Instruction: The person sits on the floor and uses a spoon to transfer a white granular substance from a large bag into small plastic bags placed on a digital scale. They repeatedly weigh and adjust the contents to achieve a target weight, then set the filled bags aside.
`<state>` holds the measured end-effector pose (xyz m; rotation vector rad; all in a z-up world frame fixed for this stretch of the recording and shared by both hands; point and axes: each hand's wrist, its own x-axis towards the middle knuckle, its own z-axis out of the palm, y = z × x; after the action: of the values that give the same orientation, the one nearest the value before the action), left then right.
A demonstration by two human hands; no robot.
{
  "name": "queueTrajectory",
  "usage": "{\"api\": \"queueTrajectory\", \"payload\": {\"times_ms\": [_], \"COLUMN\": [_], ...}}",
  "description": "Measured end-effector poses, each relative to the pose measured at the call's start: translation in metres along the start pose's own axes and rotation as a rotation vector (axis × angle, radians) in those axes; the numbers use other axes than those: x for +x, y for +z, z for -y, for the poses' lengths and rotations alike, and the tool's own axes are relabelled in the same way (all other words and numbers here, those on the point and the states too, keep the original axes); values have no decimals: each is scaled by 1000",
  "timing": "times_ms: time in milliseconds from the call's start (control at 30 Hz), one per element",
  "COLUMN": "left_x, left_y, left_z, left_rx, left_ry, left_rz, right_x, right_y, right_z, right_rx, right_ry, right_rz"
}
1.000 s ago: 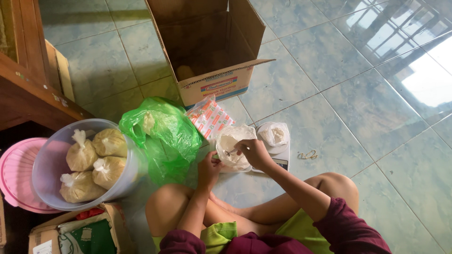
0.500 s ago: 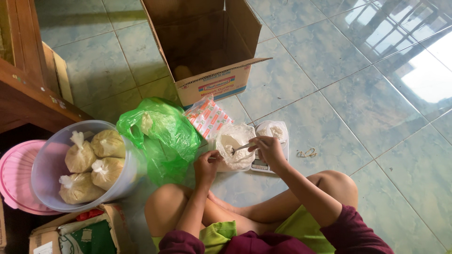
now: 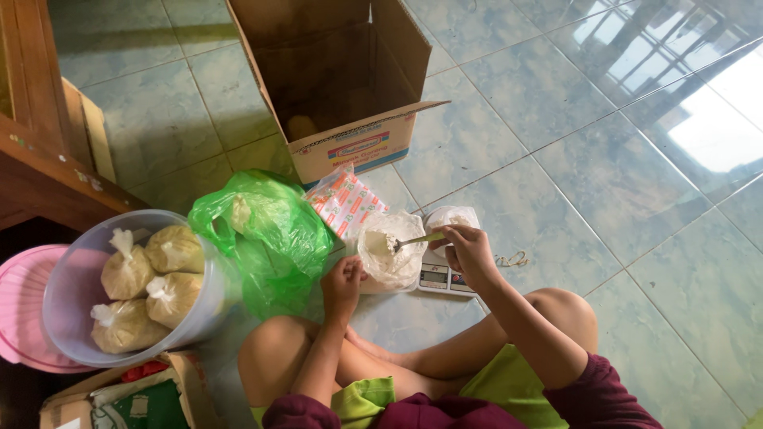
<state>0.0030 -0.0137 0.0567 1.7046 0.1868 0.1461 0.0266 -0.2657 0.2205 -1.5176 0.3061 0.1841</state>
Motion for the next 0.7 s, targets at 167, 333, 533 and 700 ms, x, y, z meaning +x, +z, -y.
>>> {"api": "queueTrajectory", "payload": {"times_ms": [167, 333, 533, 700], "left_x": [-1, -2, -1, 1], "left_y": [-1, -4, -4, -5], "left_z": [-1, -3, 1, 5], "left_rx": [20, 35, 56, 99], "left_ry": [-19, -52, -41, -95], "left_rz": [-2, 4, 15, 35], "right_x": [-2, 1, 0, 3], "right_y": [-8, -22, -59, -100], "right_z": [12, 23, 40, 46], "right_rx": [50, 109, 138, 114], "right_ry": [-16, -42, -77, -153], "right_rz": [1, -12, -81, -158]}}
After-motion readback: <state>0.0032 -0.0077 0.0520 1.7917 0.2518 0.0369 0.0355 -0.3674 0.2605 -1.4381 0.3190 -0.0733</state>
